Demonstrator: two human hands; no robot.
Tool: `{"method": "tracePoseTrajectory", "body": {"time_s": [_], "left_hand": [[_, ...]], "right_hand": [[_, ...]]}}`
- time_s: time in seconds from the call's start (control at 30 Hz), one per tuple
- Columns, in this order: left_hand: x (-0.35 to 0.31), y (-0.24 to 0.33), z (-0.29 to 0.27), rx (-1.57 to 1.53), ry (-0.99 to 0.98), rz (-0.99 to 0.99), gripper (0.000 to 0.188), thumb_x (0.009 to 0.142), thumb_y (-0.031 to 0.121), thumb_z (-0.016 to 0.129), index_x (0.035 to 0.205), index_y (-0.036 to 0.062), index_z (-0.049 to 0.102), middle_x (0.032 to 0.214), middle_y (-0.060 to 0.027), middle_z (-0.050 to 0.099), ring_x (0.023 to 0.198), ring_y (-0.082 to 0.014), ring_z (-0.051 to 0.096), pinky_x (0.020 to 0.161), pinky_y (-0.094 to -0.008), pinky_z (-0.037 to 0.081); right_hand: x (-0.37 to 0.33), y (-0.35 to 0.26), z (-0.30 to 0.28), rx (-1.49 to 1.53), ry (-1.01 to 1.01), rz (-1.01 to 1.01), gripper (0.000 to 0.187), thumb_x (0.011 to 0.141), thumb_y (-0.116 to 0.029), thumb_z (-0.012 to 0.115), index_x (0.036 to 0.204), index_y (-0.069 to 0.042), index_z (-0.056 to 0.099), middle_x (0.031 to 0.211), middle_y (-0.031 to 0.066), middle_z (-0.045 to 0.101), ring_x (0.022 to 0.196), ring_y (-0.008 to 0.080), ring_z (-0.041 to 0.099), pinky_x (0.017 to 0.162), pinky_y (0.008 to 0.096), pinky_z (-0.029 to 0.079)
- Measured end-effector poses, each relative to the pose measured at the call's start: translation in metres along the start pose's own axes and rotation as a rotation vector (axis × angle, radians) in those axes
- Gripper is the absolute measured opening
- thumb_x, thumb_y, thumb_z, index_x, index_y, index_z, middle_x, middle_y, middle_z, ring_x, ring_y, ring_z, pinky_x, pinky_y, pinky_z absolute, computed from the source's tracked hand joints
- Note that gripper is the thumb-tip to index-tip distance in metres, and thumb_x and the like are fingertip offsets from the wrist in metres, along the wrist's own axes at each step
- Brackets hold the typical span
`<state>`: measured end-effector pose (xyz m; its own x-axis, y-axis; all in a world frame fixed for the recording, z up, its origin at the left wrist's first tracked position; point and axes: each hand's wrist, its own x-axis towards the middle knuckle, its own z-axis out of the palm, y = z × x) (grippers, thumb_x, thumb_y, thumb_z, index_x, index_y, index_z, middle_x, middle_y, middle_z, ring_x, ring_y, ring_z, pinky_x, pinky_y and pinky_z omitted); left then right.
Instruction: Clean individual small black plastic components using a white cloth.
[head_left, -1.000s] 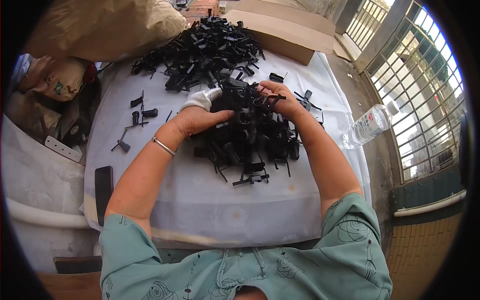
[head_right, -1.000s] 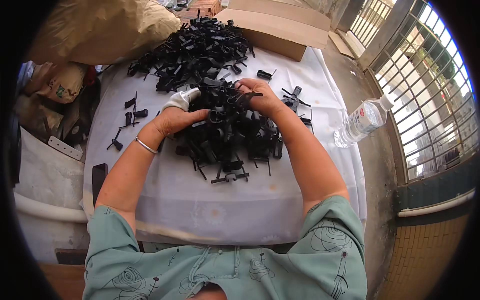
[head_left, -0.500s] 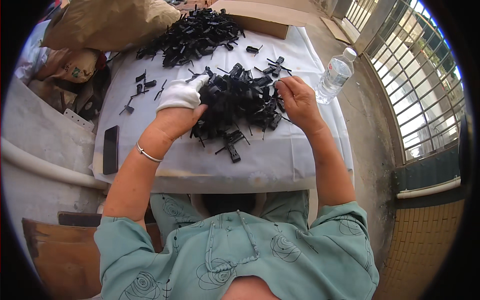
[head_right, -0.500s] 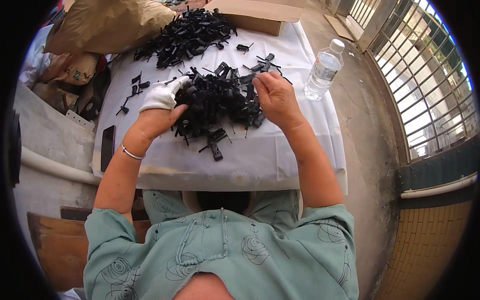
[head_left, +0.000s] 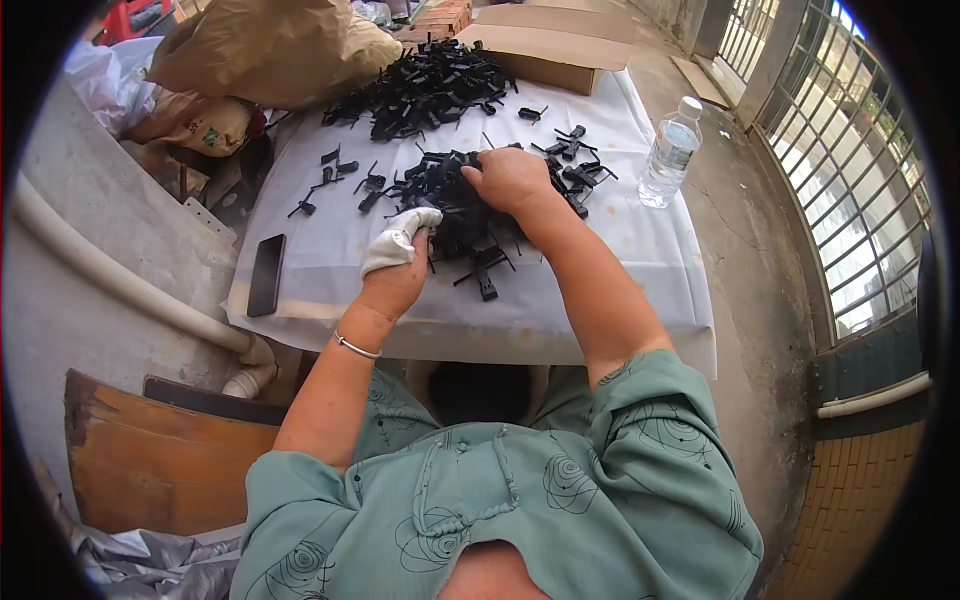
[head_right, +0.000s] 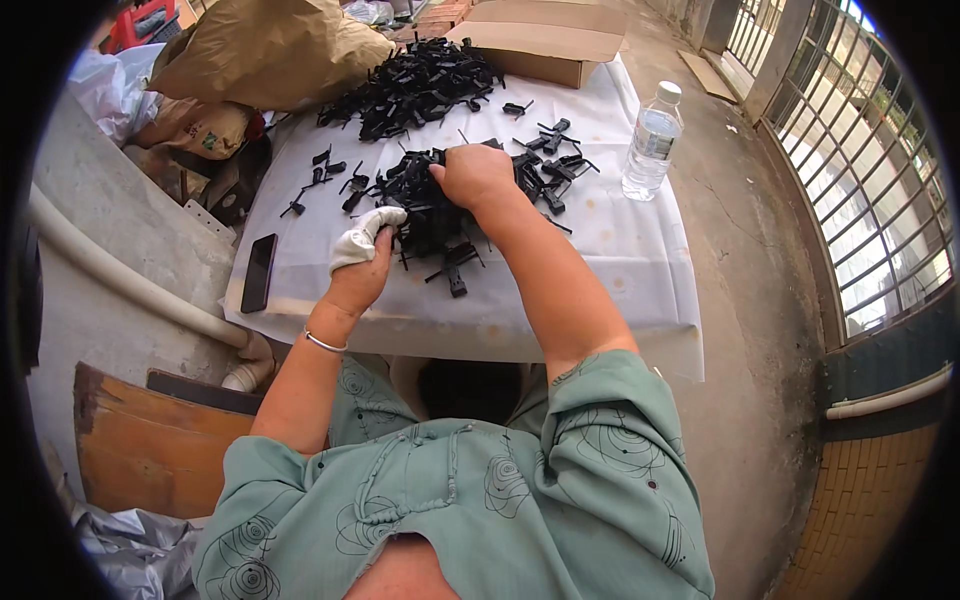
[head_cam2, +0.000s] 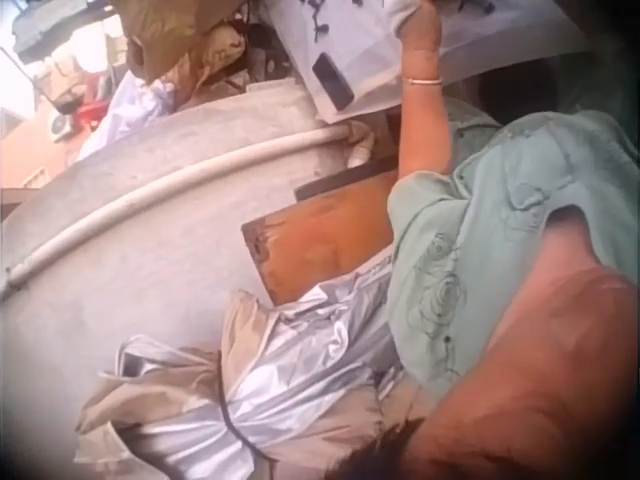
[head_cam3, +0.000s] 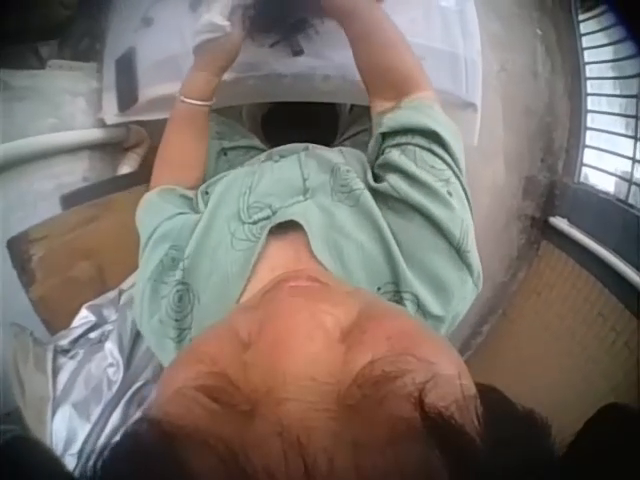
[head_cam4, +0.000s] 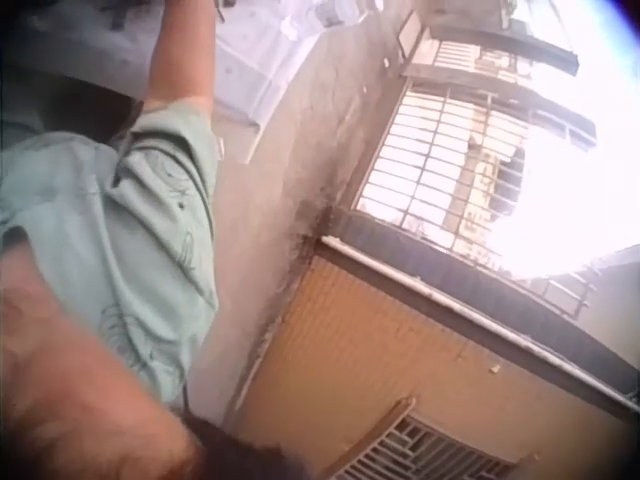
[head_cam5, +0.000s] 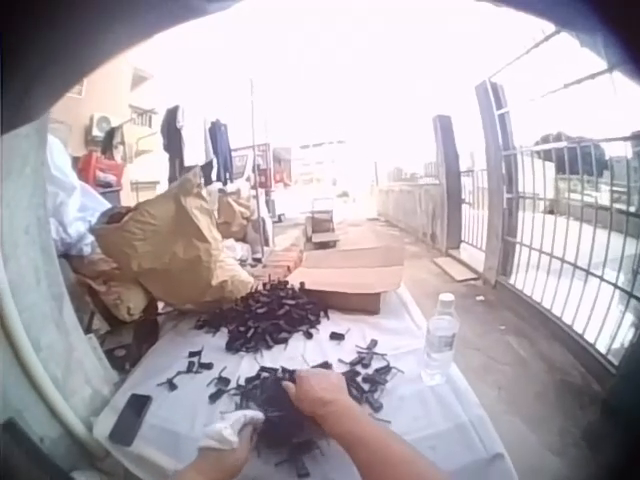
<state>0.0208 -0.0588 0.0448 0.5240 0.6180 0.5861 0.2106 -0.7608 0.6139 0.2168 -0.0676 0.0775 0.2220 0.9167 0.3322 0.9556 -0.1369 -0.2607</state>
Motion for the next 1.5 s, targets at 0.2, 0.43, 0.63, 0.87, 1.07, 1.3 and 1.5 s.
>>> {"method": "tracePoseTrajectory", "body": {"time_s": [0.2, 0.43, 0.63, 0.87, 1.07, 1.3, 1.5], "left_hand": [[-0.032, 0.000, -0.014, -0.619, -0.097, -0.761, 0.022, 0.091, 0.007, 0.045, 0.112, 0.0110, 0.050, 0.088, -0.0043, 0.060, 0.063, -0.0079, 0.057, 0.049, -0.0183, 0.045], [-0.055, 0.016, -0.023, -0.901, -0.107, -0.655, 0.019, 0.090, 0.008, 0.048, 0.109, 0.0093, 0.048, 0.087, -0.0046, 0.060, 0.062, -0.0093, 0.056, 0.050, -0.0199, 0.045], [-0.063, 0.029, -0.025, -0.932, -0.187, -0.608, 0.015, 0.091, 0.011, 0.048, 0.106, 0.0076, 0.049, 0.085, -0.0044, 0.061, 0.062, -0.0086, 0.055, 0.052, -0.0201, 0.045], [-0.075, 0.055, -0.033, -1.206, -0.297, -0.620, 0.023, 0.091, 0.017, 0.051, 0.112, 0.0068, 0.053, 0.085, -0.0067, 0.060, 0.065, -0.0084, 0.054, 0.054, -0.0210, 0.045], [-0.076, 0.084, -0.056, -0.195, -0.283, 0.243, 0.034, 0.074, 0.005, 0.068, 0.107, 0.0043, 0.061, 0.106, -0.0094, 0.059, 0.084, -0.0195, 0.059, 0.072, -0.0270, 0.047], [-0.092, 0.105, -0.069, -0.326, -0.533, 0.035, 0.025, 0.073, 0.001, 0.068, 0.096, 0.0069, 0.062, 0.092, -0.0069, 0.063, 0.077, -0.0167, 0.061, 0.066, -0.0269, 0.047], [-0.106, 0.089, -0.036, -0.868, -0.163, -0.532, 0.031, 0.088, 0.008, 0.057, 0.116, 0.0048, 0.046, 0.095, -0.0033, 0.057, 0.075, -0.0050, 0.053, 0.063, -0.0187, 0.046]], "right_hand": [[-0.068, 0.000, 0.001, -0.056, -0.124, 0.041, 0.033, 0.086, -0.033, 0.051, 0.109, -0.009, 0.054, 0.077, 0.0120, 0.064, 0.075, 0.0298, 0.063, 0.063, 0.0412, 0.049], [-0.121, 0.005, -0.012, 0.267, 0.147, -0.083, 0.025, 0.084, -0.020, 0.058, 0.106, -0.009, 0.055, 0.072, 0.0122, 0.061, 0.063, 0.0270, 0.058, 0.057, 0.0371, 0.046], [-0.143, -0.032, -0.010, 0.709, 0.064, -0.085, 0.017, 0.083, -0.013, 0.061, 0.097, -0.004, 0.057, 0.066, 0.0055, 0.055, 0.055, 0.0108, 0.049, 0.051, 0.0254, 0.040], [-0.155, -0.042, -0.003, 0.922, 0.182, -0.144, 0.011, 0.085, -0.011, 0.060, 0.079, -0.002, 0.058, 0.063, -0.0067, 0.047, 0.054, 0.0031, 0.038, 0.048, 0.0194, 0.031], [-0.172, -0.033, -0.015, 1.303, -0.340, 0.235, 0.015, 0.086, -0.013, 0.057, 0.072, -0.007, 0.054, 0.059, -0.0084, 0.041, 0.049, 0.0009, 0.034, 0.042, 0.0189, 0.027], [-0.193, -0.057, -0.021, 1.645, -0.651, 0.299, 0.020, 0.090, -0.021, 0.053, 0.076, -0.007, 0.054, 0.060, -0.0073, 0.041, 0.048, 0.0022, 0.033, 0.041, 0.0191, 0.026], [-0.197, -0.060, -0.022, 0.863, 0.074, -0.441, 0.040, 0.064, -0.014, 0.078, 0.095, -0.004, 0.055, 0.061, 0.0025, 0.044, 0.051, 0.0117, 0.041, 0.046, 0.0264, 0.034]]}}
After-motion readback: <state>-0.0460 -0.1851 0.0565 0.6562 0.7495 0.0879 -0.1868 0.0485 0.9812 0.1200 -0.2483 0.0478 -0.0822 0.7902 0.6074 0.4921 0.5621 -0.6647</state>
